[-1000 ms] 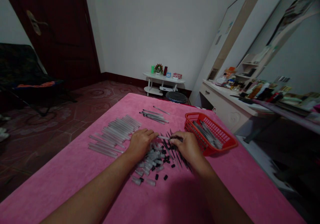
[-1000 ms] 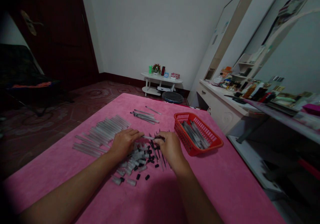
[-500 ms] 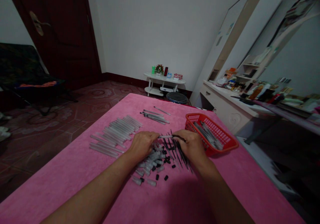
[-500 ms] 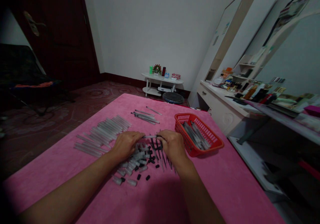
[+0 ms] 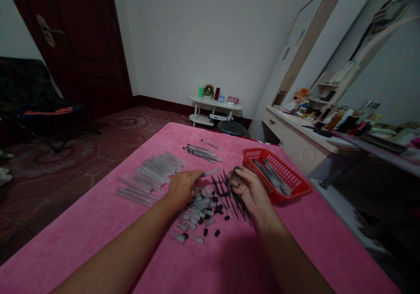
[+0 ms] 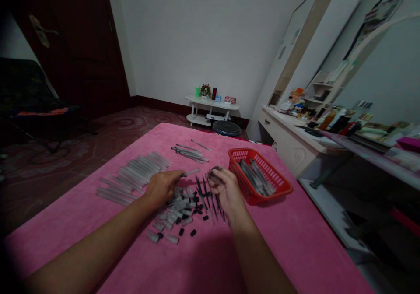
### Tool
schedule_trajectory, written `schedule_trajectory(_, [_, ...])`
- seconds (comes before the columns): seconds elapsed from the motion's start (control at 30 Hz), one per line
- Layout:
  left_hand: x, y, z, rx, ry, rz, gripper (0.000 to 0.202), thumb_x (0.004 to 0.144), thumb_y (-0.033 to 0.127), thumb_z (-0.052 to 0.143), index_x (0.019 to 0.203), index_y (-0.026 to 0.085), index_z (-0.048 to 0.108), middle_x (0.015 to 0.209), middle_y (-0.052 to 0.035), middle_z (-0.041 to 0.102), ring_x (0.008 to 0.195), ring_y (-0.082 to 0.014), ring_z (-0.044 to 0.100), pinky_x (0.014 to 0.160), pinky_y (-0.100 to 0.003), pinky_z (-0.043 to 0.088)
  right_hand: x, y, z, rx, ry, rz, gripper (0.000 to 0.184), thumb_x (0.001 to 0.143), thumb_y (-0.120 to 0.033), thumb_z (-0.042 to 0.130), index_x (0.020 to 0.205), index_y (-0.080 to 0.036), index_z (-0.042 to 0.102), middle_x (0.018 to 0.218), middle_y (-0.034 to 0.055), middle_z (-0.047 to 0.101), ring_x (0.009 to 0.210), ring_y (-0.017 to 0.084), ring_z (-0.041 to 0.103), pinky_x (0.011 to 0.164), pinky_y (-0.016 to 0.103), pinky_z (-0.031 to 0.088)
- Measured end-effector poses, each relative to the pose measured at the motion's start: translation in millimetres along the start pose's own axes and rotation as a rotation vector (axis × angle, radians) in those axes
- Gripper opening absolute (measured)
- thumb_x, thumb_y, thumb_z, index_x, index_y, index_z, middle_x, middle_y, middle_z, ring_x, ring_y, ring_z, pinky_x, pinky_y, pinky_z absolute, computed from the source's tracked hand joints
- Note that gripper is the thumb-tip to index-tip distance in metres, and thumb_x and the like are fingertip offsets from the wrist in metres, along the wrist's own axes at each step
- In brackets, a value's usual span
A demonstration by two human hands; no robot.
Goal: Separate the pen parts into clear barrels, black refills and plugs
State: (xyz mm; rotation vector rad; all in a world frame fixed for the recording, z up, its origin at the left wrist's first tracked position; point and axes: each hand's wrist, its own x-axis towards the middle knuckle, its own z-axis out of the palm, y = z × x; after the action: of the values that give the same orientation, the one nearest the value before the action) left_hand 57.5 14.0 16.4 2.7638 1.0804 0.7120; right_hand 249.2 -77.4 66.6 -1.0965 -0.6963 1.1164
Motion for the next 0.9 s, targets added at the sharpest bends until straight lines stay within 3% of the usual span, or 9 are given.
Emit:
schedule_trajectory(0.13, [0.5,-0.6,0.9,-0.024,0.007,-0.023,0.034,0.080,0.012,0.045,0.107,0.024,0.060,0.097,-0.0026,0.071,0.088,-0.0189,0.065,0.067,-0.026,0.043,0.2,5.3,1.2,0.232,-0.032,0.120,0.014,0.065,-0.029,0.056,0.075,-0.019,0.054,0.073,0.0050,0.062,0.050,0.011,0.045,0.040,0.021,0.026])
schedule_trajectory(0.4, [0.4,-3.0,5.5,-0.051,0.043,-0.015,0.031,0.083,0.014,0.044,0.107,0.023,0.061,0.097,-0.0032,0.071,0.087,-0.0190,0.065,0.069,-0.026,0.045,3.9,14.1,5.0,0.169,-0.102,0.247,0.023,0.075,-0.037,0.060,0.066,-0.018,0.052,0.065,0.0037,0.058,0.045,0.008,0.039,0.035,0.017,0.022])
schedule_trajectory(0.6, [0.7,-5.3,8.7,-0.064,0.068,-0.013,0.032,0.083,0.014,0.044,0.109,0.023,0.060,0.101,-0.0035,0.071,0.090,-0.0189,0.065,0.073,-0.027,0.046,2.1,18.4,9.4,0.274,-0.110,0.316,0.025,0.080,-0.035,0.060,0.065,-0.015,0.054,0.059,0.0004,0.055,0.037,0.003,0.027,0.030,0.014,0.017])
schedule_trajectory(0.73, [0.8,-6.0,8.3,-0.087,0.087,-0.027,0.033,0.083,0.013,0.043,0.110,0.022,0.060,0.101,-0.0039,0.070,0.091,-0.0184,0.065,0.074,-0.027,0.047,-9.5,26.2,26.3,0.168,-0.069,0.288,0.028,0.081,-0.041,0.058,0.070,-0.015,0.058,0.065,0.0042,0.062,0.049,0.009,0.052,0.041,0.017,0.038])
schedule_trajectory(0.8, [0.8,-6.1,7.5,-0.096,0.085,-0.038,0.033,0.081,0.012,0.045,0.109,0.022,0.060,0.098,-0.0040,0.070,0.089,-0.0179,0.065,0.073,-0.026,0.047,-17.4,28.6,36.2,0.107,-0.131,0.246,0.031,0.079,-0.046,0.060,0.072,-0.015,0.061,0.071,0.0065,0.066,0.062,0.014,0.061,0.055,0.022,0.047])
schedule_trajectory(0.9, [0.6,-6.1,6.6,-0.112,0.067,-0.036,0.032,0.080,0.015,0.048,0.109,0.021,0.060,0.096,-0.0042,0.070,0.088,-0.0180,0.065,0.072,-0.027,0.047,-25.7,28.6,45.3,0.032,-0.242,0.194,0.038,0.077,-0.051,0.060,0.074,-0.014,0.063,0.077,0.0090,0.068,0.073,0.018,0.065,0.068,0.027,0.049])
